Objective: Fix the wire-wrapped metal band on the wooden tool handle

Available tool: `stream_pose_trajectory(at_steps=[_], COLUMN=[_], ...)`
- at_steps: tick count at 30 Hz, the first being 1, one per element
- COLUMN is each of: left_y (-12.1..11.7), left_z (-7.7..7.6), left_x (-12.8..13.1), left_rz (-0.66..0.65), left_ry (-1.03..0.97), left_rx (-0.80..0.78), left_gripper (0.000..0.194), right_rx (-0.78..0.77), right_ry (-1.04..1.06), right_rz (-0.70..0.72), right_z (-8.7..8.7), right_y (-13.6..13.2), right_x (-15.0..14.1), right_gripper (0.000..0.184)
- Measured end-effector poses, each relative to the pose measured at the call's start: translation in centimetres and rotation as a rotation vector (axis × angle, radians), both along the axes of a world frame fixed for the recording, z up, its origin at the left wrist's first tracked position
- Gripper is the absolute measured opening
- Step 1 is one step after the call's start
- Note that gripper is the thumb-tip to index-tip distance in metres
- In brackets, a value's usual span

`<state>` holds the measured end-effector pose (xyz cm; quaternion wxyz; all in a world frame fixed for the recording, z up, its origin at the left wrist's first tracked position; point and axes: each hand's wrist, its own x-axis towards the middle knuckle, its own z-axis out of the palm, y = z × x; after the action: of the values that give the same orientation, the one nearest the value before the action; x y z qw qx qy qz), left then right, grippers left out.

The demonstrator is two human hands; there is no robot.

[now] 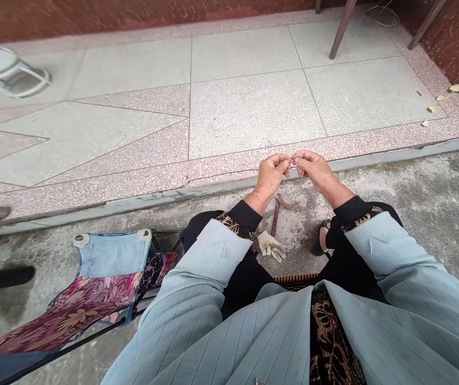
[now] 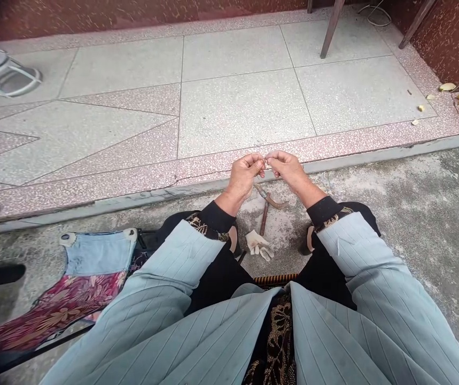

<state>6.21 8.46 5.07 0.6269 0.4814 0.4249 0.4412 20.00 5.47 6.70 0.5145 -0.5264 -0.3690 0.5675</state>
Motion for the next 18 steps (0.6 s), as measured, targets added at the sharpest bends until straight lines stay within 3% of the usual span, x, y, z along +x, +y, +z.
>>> stream_pose_trajectory(at_steps=[5,8,10,13,18], left_y=[0.2,0.4,0.6,0.7,0.7], left_z=[-0.7,-1.2,-1.6,-2.0,-1.9], left_x=[-0.2,-0.5,-0.6,-0.7,-1.1], left_rz=[0.016,0.078,0.103,0.073,-0.032], left_ry=[0.079,0.182,0.191,0.044,-0.195], left_rx=[0.13,0.335,0.383,0.263,0.108], left_gripper=[0.012,0.007,0.005,0.004,0.017], right_rx=[-0.104,-0.177,-0.178,-0.129,0.004], right_ry=[0.108,0.215,0.28,0.294,0.091], right_rz=[-0.032,0.051,0.124,0.171,0.172], right_z=[-0.5,-0.9,-1.1,-1.3,-1.8], right_y=[0.1,0.1,0.0,0.0,0.2], right_x=[-0.4,-0.6,-0.8,-1.0,-1.3], right_gripper=[0.021,0.023,0.023,0.024,0.028])
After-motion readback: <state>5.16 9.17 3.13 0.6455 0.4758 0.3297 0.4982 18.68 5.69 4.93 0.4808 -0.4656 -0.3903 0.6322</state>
